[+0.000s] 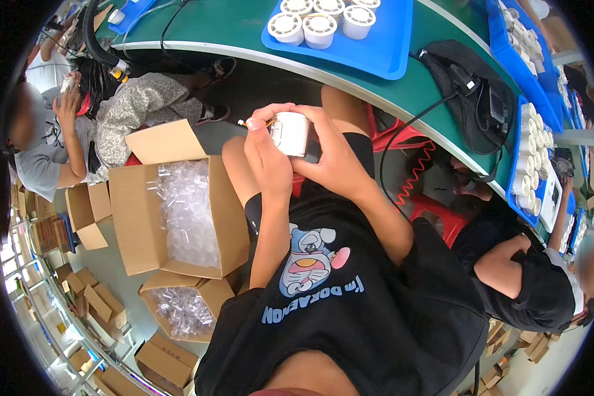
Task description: Assembling white cylindrical electronic components with wires into clear plastic housings at a factory assembly line.
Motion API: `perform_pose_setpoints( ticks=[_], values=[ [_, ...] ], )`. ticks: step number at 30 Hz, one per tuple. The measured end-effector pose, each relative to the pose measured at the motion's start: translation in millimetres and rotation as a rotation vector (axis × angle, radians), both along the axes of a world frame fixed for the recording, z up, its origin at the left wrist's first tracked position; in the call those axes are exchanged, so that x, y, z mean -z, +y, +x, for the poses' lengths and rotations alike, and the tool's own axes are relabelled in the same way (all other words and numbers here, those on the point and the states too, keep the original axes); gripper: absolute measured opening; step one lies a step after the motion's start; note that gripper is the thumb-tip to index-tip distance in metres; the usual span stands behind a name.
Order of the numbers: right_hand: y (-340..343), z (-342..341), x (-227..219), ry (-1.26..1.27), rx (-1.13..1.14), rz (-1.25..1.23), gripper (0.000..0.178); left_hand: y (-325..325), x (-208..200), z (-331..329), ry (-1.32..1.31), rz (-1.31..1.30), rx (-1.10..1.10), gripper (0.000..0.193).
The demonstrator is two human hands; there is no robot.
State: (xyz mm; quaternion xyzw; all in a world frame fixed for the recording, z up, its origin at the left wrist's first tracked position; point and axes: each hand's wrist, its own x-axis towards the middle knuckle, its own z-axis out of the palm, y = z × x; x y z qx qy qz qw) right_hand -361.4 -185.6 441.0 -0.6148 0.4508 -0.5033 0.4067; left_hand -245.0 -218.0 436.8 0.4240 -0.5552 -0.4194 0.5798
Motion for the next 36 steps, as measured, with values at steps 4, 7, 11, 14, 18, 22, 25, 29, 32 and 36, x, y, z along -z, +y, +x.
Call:
perform_pose_setpoints(
  ticks=[4, 7, 11, 14, 18, 22, 25, 29, 32, 36],
  values=[
    [-11, -22, -4, -0.477, -0.187, 0.225, 0.053, -13, -3, -4, 0.443, 0.292, 0.135, 0.07],
    [-27, -31, -16, -0.617, -0.223, 0.369, 0.041, -25, 3, -4, 0.449, 0.273, 0.26, 0.071],
    [-71, -48, -36, -0.376, -0.067, 0.145, 0.043, -48, 2, -1, 0.359, 0.177, 0.023, 0.074],
    [-145, -62, -66, -0.376, 0.245, -0.067, 0.046, -45, 3, 35, 0.332, 0.195, 0.028, 0.066],
    [-268, -144, -67, -0.456, 0.541, -0.26, 0.042, -12, 47, 69, 0.041, 0.459, -0.025, 0.056],
    [-340, -226, -39, 0.267, 0.958, -0.334, 0.049, 72, 132, 150, -0.219, 0.552, -0.238, 0.039],
    [-338, -312, -12, 0.861, 1.172, -0.279, 0.041, 126, 135, 156, -0.675, 0.713, -0.352, 0.043],
    [-318, -384, 38, 1.089, 1.344, -0.209, 0.045, 160, 162, 134, -1.126, 0.55, -0.03, 0.087],
    [-328, -373, 39, 1.012, 1.251, -0.239, 0.047, 151, 187, 155, -1.235, 0.677, -0.184, 0.094],
    [-339, -376, 43, 0.955, 1.185, -0.216, 0.059, 123, 230, 118, -1.314, 0.854, -0.439, 0.109]
  ],
)
